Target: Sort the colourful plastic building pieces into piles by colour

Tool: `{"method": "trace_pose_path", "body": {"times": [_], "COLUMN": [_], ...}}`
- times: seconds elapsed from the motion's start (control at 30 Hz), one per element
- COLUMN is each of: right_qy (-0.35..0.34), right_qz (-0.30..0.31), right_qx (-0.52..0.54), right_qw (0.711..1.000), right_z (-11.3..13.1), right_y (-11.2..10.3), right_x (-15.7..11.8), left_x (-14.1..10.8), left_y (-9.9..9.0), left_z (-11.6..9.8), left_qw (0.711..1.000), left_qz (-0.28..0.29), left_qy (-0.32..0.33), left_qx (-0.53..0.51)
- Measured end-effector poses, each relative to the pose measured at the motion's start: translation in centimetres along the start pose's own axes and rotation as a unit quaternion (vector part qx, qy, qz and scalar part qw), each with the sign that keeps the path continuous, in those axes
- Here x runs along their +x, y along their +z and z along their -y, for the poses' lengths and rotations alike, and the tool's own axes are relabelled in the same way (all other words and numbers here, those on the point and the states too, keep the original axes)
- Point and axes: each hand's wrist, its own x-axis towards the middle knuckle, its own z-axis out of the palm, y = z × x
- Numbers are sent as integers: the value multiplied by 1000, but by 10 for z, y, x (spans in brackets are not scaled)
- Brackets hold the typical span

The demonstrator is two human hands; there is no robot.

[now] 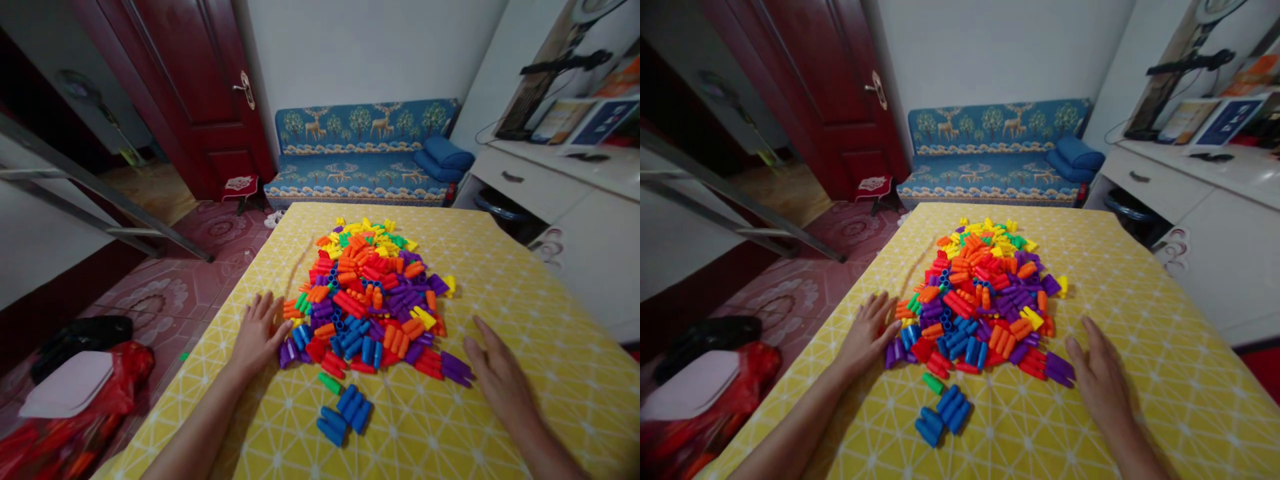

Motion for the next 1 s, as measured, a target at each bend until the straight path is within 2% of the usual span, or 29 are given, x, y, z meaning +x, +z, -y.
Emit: {"method": "trace_pose_path", "body": {"times": [0.07,0.13,0.2,0.27,0.37,0.43,0.5,0.53,0.6,0.7,0.73,0.8,0.87,0.93,1.0], "right_qy": [-29,-60,-54,-29,-22,-44,-80,-100,-126,-106,-88,-49,-2,26,13], "right_qz": [10,24,38,49,70,94,121,123,75,-87,-125,-144,-110,-58,-2], "right_qx": [-2,26,85,160,253,276,283,278,246,149,111,47,14,29,80], "right_qw": [1000,998,994,985,965,955,948,948,958,979,982,987,994,998,997], "right_z": [7,31,62,93,131,148,154,152,133,77,55,17,-3,-2,16], "right_y": [18,40,61,76,82,76,63,55,39,20,17,16,24,40,61], "right_x": [-3,-1,2,2,-1,0,5,10,25,57,70,94,115,127,127], "left_x": [1,10,21,29,35,39,45,49,60,83,92,107,119,126,127], "left_y": [15,28,36,39,28,14,2,-2,-3,15,24,42,57,65,68], "left_z": [-14,-41,-69,-95,-125,-140,-146,-144,-130,-89,-75,-54,-46,-50,-59], "left_qw": [1000,999,992,969,926,907,885,875,868,879,887,899,903,902,901], "left_qz": [-7,-8,-18,-10,25,57,80,70,-5,-167,-185,-167,-131,-90,-55], "left_qy": [17,20,16,33,50,87,137,145,109,2,-19,-55,-62,-49,-27], "left_qx": [-1,-46,-128,-243,-374,-408,-438,-456,-485,-447,-423,-401,-404,-419,-429]}}
